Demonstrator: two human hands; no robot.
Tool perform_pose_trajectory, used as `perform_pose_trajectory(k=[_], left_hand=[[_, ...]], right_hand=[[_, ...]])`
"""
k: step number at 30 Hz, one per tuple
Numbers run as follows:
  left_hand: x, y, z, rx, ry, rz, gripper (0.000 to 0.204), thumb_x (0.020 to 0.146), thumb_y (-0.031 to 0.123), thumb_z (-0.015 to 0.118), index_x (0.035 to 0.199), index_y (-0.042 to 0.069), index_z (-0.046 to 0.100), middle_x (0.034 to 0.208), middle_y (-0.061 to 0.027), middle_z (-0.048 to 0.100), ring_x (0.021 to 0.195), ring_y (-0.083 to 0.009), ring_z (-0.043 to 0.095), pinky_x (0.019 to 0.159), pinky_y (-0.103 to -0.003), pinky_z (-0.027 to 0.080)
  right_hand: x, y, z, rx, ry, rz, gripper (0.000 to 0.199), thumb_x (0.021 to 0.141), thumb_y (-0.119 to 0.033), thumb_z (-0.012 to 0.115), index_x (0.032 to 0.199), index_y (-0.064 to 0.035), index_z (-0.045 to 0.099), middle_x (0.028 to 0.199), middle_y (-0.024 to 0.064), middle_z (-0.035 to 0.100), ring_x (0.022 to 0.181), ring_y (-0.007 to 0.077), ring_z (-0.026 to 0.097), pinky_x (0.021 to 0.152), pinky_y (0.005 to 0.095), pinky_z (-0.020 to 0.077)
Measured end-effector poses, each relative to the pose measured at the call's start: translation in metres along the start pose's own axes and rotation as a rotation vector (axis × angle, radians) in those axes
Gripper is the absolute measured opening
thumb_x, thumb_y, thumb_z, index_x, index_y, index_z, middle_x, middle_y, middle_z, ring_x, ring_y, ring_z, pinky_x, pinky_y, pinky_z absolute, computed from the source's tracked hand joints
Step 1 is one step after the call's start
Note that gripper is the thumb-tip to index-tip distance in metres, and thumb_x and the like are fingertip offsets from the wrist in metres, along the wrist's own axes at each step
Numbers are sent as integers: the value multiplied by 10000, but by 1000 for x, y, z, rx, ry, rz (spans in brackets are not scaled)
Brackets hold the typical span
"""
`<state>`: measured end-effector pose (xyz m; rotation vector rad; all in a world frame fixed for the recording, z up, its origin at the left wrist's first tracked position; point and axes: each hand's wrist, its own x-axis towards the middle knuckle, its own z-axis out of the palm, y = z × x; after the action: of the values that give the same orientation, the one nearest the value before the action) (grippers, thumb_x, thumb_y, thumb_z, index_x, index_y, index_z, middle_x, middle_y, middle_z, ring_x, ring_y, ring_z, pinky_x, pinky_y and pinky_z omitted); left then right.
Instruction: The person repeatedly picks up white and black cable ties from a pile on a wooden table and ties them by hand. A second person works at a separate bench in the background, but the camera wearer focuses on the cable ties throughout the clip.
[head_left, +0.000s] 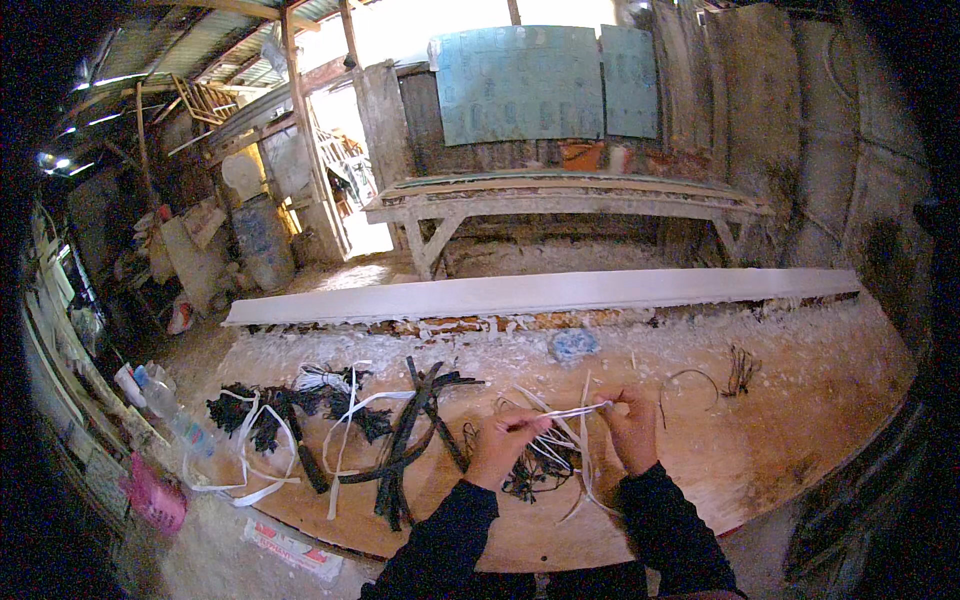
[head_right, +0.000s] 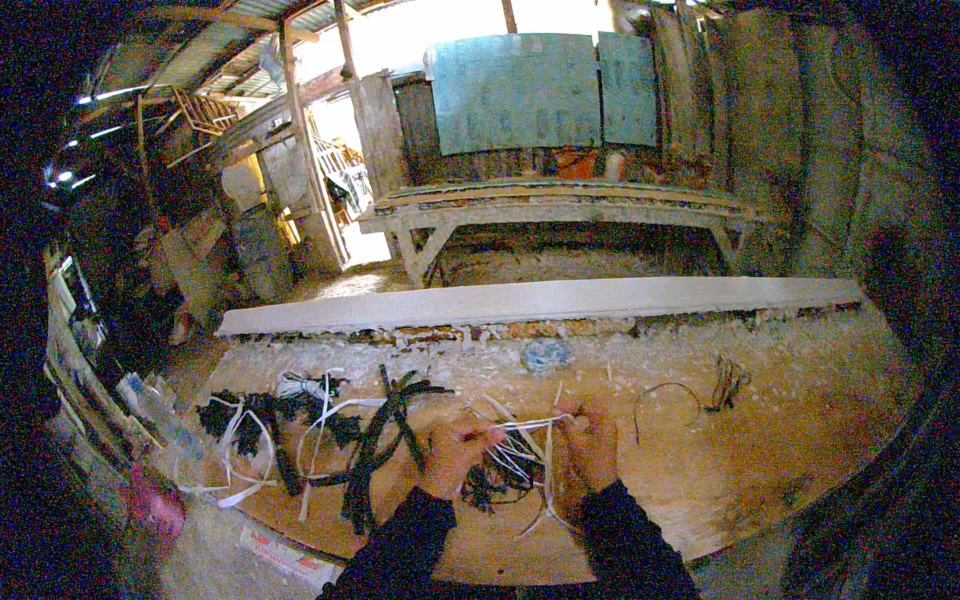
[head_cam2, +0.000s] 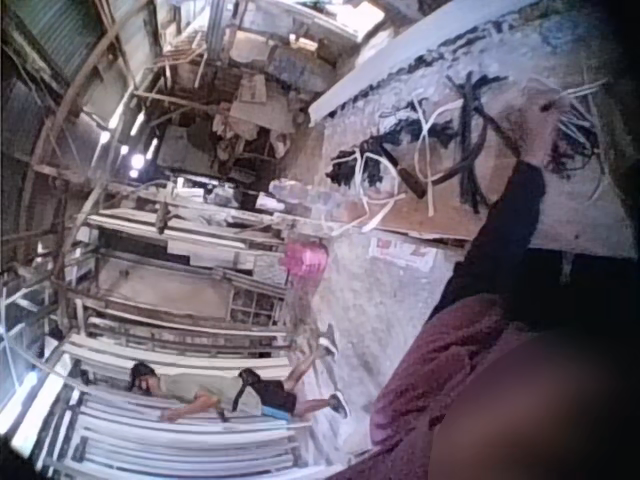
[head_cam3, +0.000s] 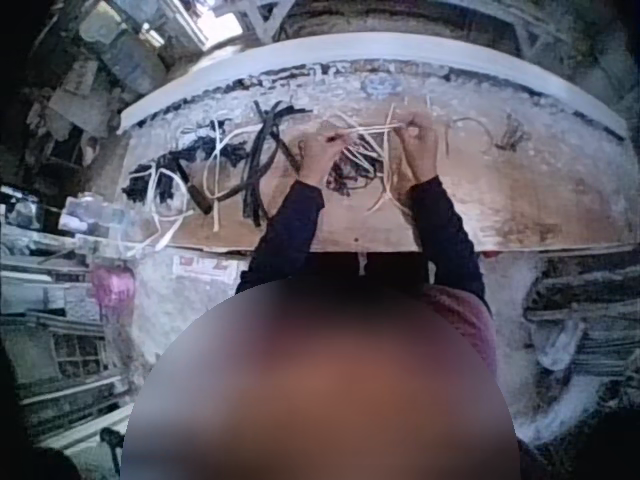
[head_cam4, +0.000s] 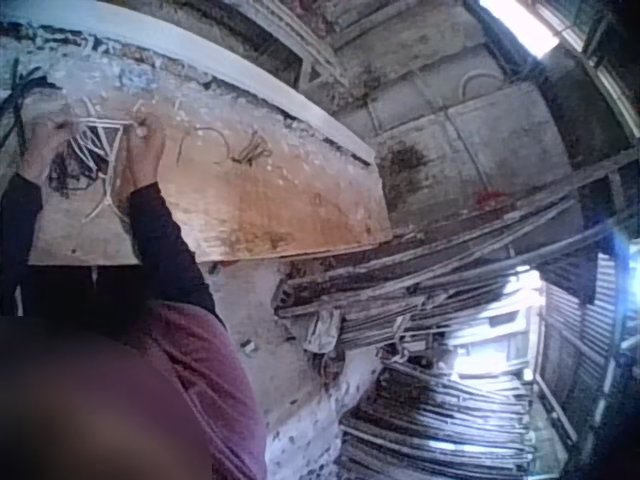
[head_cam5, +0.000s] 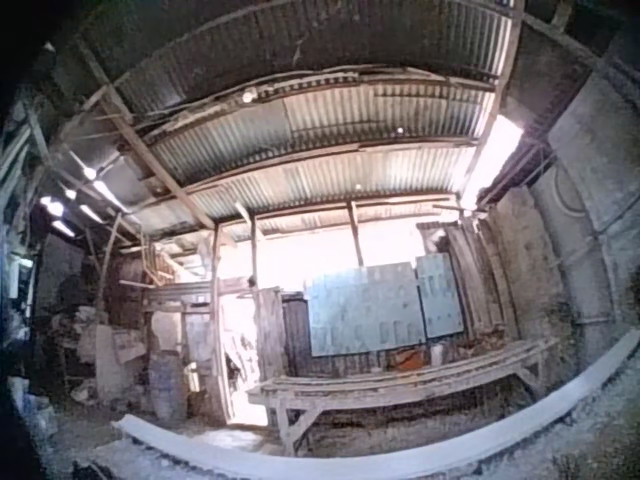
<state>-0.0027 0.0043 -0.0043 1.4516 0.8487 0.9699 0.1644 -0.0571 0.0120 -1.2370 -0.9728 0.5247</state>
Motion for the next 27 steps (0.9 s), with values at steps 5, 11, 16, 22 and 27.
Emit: perform_pose_trajectory(k=[5,11,16,22,27], left_hand=[[17,-12,-22,-200,250,-22,82,735,76,656,783,10,647,683,11,546,592,-66,464,537,-196,362],[28,-33,-27,-211,419,19,63,727,86,661,739,31,633,645,21,530,561,-64,456,507,-201,354],[29,-34,-22,35,396,257,59,705,4,614,744,37,644,656,-17,589,548,-110,524,477,-220,403],[16,-19,-11,360,325,394,68,693,-18,598,737,15,638,663,-46,552,608,-116,504,557,-234,403],[9,-15,-3,378,186,373,55,707,6,620,761,13,626,711,-64,540,641,-137,509,585,-244,410]], right_hand=[[-11,-6,7,184,-334,277,37,737,-58,639,750,-43,608,716,0,592,712,100,538,698,239,419],[-17,0,9,374,-646,222,46,748,-92,649,763,-61,619,892,34,571,855,127,518,784,260,397],[-18,-3,11,54,-826,-42,89,720,-109,675,786,-71,628,1001,59,531,1017,194,455,869,313,365],[-18,-9,10,174,-814,7,120,680,-71,703,755,-67,610,941,62,549,964,192,488,876,321,359],[-16,-3,10,295,-527,182,150,682,-2,668,684,-50,525,760,36,541,779,129,524,752,273,408]])
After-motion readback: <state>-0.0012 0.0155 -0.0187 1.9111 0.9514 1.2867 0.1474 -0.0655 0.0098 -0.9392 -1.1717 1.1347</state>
